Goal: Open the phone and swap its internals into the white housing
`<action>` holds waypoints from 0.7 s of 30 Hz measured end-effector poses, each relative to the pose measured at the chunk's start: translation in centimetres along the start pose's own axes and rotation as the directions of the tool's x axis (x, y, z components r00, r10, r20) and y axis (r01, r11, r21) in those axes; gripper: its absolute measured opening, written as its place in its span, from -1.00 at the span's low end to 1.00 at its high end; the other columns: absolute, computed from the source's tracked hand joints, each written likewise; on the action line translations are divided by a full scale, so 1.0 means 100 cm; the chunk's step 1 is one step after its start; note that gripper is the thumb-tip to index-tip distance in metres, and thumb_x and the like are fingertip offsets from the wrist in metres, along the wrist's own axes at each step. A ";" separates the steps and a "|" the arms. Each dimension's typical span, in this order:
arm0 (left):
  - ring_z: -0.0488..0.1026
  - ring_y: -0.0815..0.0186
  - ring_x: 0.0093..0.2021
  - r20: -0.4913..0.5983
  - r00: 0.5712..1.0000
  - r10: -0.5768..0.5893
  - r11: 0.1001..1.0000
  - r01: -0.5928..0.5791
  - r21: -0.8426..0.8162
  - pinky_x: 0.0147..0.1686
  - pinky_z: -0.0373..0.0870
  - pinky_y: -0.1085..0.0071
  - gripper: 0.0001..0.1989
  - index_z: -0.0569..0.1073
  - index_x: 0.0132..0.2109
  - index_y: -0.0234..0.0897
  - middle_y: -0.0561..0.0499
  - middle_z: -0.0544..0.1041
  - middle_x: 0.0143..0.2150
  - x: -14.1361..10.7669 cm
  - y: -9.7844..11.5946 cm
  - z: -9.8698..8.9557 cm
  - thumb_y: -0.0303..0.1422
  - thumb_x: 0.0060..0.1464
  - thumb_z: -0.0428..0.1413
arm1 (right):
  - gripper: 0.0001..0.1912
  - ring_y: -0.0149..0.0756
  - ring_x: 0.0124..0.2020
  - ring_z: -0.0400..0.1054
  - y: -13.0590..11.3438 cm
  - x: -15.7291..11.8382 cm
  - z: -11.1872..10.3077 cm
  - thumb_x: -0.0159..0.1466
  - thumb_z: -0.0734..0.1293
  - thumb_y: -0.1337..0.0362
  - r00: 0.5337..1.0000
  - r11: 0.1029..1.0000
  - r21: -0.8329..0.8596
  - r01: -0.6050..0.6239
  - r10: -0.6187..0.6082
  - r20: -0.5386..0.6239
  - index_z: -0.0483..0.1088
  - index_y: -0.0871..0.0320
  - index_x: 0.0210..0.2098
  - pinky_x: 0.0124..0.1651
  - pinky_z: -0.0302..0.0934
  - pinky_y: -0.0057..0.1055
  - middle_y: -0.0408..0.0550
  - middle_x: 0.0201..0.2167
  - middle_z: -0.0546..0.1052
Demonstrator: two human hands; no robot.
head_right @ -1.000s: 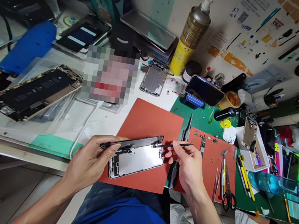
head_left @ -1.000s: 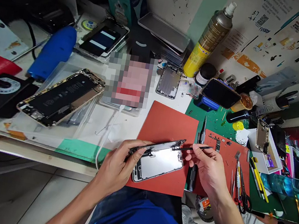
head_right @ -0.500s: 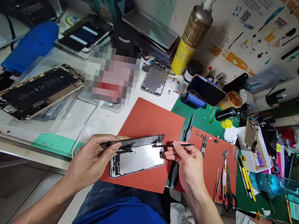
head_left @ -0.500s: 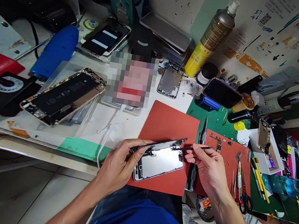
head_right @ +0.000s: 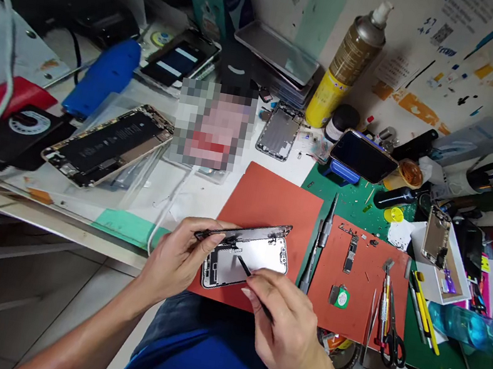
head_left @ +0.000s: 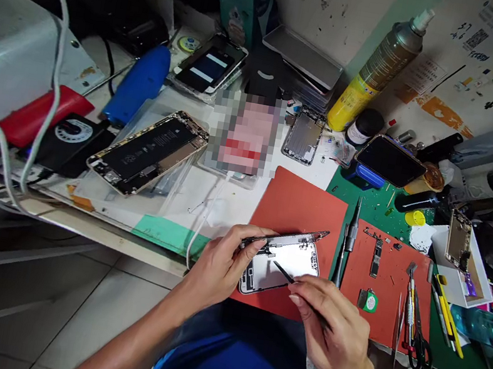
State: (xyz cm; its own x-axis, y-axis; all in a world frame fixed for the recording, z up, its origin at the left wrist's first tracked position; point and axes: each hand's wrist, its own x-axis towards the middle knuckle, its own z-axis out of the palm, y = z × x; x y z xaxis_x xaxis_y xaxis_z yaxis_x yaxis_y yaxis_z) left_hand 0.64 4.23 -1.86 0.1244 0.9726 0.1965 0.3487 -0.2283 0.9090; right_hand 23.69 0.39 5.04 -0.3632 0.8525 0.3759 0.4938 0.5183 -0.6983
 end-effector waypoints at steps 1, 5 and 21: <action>0.72 0.27 -0.01 0.003 1.000 0.004 1.000 -0.004 -0.002 -0.13 0.62 0.41 -0.80 0.46 0.18 -0.12 -0.03 0.72 0.08 0.000 0.001 0.000 -0.35 0.51 0.06 | -0.59 -0.17 -0.05 0.67 0.002 0.004 0.000 0.41 0.36 0.59 1.000 1.000 -0.008 -0.005 0.005 0.018 0.56 0.13 0.16 -0.01 0.64 -0.28 0.11 -0.08 0.71; 0.72 0.28 -0.06 0.002 1.000 0.016 1.000 -0.016 0.006 -0.08 0.63 0.39 -0.79 0.48 0.18 -0.12 -0.02 0.72 0.08 0.002 0.004 -0.001 -0.36 0.50 0.07 | -0.65 -0.20 -0.05 0.67 0.009 0.018 -0.002 0.47 0.35 0.52 0.994 0.999 -0.005 -0.042 0.042 0.105 0.53 0.06 0.16 -0.01 0.65 -0.26 0.05 -0.08 0.69; 0.70 0.28 0.08 0.025 0.998 0.058 0.998 -0.057 -0.042 0.05 0.65 0.34 -0.77 0.45 0.20 -0.11 0.01 0.72 0.11 0.003 0.006 -0.002 -0.42 0.50 0.05 | -0.76 -0.22 -0.10 0.65 0.009 0.054 -0.012 0.55 0.27 0.42 0.940 0.999 -0.042 -0.016 0.030 0.340 0.54 0.07 0.07 -0.07 0.62 -0.30 0.02 -0.07 0.68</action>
State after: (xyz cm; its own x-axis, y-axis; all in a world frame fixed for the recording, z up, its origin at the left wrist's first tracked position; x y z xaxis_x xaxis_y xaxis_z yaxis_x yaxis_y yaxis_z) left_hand 0.72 4.38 -1.21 0.1679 0.9563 0.2394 0.3018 -0.2811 0.9110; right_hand 23.12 5.57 7.12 -0.5955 0.7935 0.1252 0.5327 0.5067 -0.6778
